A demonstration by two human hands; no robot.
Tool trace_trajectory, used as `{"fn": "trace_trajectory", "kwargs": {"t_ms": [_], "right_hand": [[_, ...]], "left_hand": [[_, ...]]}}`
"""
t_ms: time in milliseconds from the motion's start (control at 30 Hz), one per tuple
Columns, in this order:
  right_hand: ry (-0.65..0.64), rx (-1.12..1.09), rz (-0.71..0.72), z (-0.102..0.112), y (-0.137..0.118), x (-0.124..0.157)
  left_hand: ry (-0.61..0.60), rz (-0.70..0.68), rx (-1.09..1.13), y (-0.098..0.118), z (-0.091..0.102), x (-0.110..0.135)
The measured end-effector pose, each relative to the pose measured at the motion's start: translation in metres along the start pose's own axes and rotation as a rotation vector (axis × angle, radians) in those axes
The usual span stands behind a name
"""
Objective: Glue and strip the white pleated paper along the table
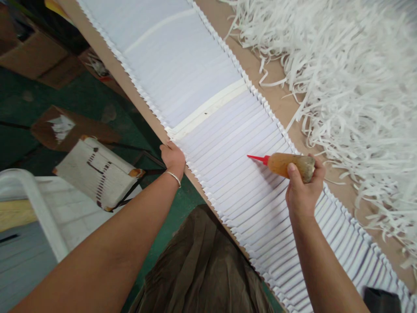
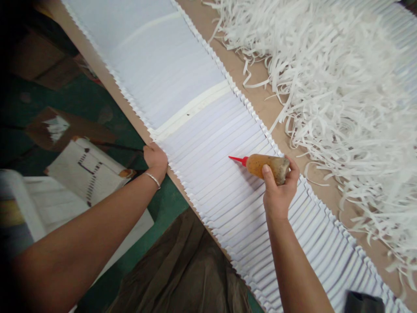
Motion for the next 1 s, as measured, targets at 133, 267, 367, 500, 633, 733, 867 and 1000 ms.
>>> {"fn": "trace_trajectory", "kwargs": {"t_ms": [133, 267, 367, 500, 633, 733, 867, 1000], "right_hand": [[-0.060, 0.098, -0.004, -0.005, -0.006, 0.033], [-0.127, 0.188, -0.005, -0.009, -0.012, 0.062], [-0.163, 0.235, 0.006, -0.015, -0.020, 0.080], [-0.194, 0.274, 0.068, -0.024, -0.028, 0.104], [-0.244, 0.296, 0.165, -0.031, -0.025, 0.123], [-0.306, 0.252, 0.293, -0.032, -0.026, 0.126], [-0.415, 0.138, 0.607, -0.021, -0.041, 0.105], [-0.187, 0.143, 0.706, 0.002, -0.051, 0.050]], "left_hand": [[0.003, 0.002, 0.005, -0.002, -0.004, -0.002], [0.002, 0.005, -0.009, -0.002, -0.005, -0.002], [-0.006, 0.007, -0.016, -0.003, -0.005, -0.001], [-0.021, 0.019, -0.008, -0.004, -0.005, 0.000], [-0.013, 0.016, -0.005, -0.006, -0.007, -0.001], [-0.008, 0.014, 0.004, -0.007, -0.007, -0.002], [-0.013, 0.013, 0.016, -0.004, -0.004, 0.000], [-0.014, 0.022, 0.014, -0.001, -0.001, 0.000]]}}
Point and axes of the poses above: each hand's wrist, its own x-axis away from the middle knuckle, its own z-axis out of the back of the hand, y = z × x, the point moved 3 cm from there along -x, towards the middle knuckle, and after that the axes turned 1 degree about z, right-handed, at the moved point
